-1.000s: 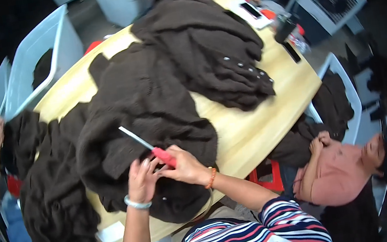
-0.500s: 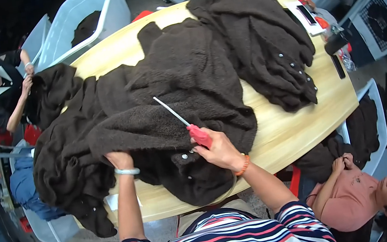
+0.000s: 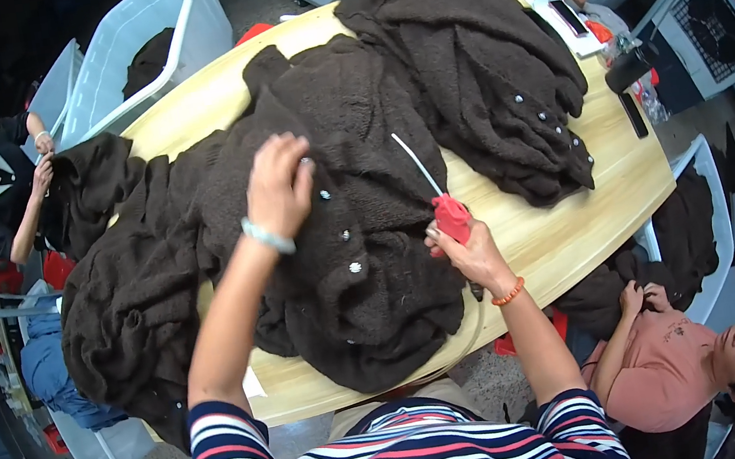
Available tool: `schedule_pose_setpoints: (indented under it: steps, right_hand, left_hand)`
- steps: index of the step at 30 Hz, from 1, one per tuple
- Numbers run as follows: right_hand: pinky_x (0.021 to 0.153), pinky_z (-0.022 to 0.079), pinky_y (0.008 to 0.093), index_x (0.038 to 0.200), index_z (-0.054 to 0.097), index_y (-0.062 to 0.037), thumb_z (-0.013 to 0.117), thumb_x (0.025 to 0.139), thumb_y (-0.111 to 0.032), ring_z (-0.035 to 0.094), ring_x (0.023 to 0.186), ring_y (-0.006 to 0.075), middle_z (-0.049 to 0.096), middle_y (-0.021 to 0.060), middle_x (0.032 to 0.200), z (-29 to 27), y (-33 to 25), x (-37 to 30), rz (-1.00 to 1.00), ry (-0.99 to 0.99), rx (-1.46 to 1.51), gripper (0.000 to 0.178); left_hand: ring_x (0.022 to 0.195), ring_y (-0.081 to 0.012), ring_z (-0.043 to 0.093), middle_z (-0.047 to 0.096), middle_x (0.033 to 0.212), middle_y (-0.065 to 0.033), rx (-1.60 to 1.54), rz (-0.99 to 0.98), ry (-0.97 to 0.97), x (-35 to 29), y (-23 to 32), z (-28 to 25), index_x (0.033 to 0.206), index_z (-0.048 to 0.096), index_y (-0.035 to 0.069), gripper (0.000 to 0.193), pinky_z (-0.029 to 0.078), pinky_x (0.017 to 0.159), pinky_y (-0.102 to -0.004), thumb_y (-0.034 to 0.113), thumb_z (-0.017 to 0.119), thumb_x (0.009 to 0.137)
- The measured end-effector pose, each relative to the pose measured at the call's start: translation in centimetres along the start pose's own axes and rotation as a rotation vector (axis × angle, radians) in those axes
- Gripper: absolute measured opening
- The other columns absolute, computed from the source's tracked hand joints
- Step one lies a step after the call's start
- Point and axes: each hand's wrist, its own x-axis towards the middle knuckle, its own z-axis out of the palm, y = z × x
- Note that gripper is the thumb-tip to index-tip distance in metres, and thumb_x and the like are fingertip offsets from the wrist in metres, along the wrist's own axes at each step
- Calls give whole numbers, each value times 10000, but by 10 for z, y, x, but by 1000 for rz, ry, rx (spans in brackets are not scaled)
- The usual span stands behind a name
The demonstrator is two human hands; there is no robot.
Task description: Trimming loose threads and excess material from brown fabric items using scissors.
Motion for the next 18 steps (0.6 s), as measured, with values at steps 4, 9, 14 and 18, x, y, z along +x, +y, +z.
schedule_pose_setpoints:
  steps: [4, 9, 14, 18]
  right_hand:
    - [600, 508, 316, 992, 622, -23, 676, 895, -187, 672, 700, 184, 674, 89, 767, -15, -3, -40, -194, -1, -331, 198]
    - [629, 512, 489, 911, 579, -62, 642, 898, -361, 648, 654, 399, 626, 194, 645, 1, -30, -75, -198, -169, -936, 306]
    - [638, 511, 496, 942, 613, -54, 640, 894, -362, 651, 656, 400, 629, 204, 646, 13, -33, -72, -170, -222, -1051, 313]
    - [702, 508, 512, 937, 616, -38, 623, 902, -359, 658, 751, 412, 656, 228, 733, 44, -56, -25, -320, -139, -1047, 323]
  left_hand:
    - [1285, -383, 446, 503, 1349, -195, 57, -27, -196, -65, 58, 3, 1205, 612, 65, 452, 343, 1083, -491, 205, 728, 791]
    - [1385, -375, 333, 366, 1481, -216, 217, -30, -313, -99, 48, 38, 1312, 544, 79, 545, 241, 1150, -485, 251, 695, 818]
    - [1407, -361, 305, 327, 1506, -224, 172, -81, -330, -104, 41, 42, 1343, 510, 67, 567, 214, 1168, -468, 263, 674, 836]
    - [1409, -366, 299, 313, 1509, -238, 180, -54, -344, -106, 41, 48, 1351, 497, 56, 577, 194, 1179, -467, 263, 668, 841]
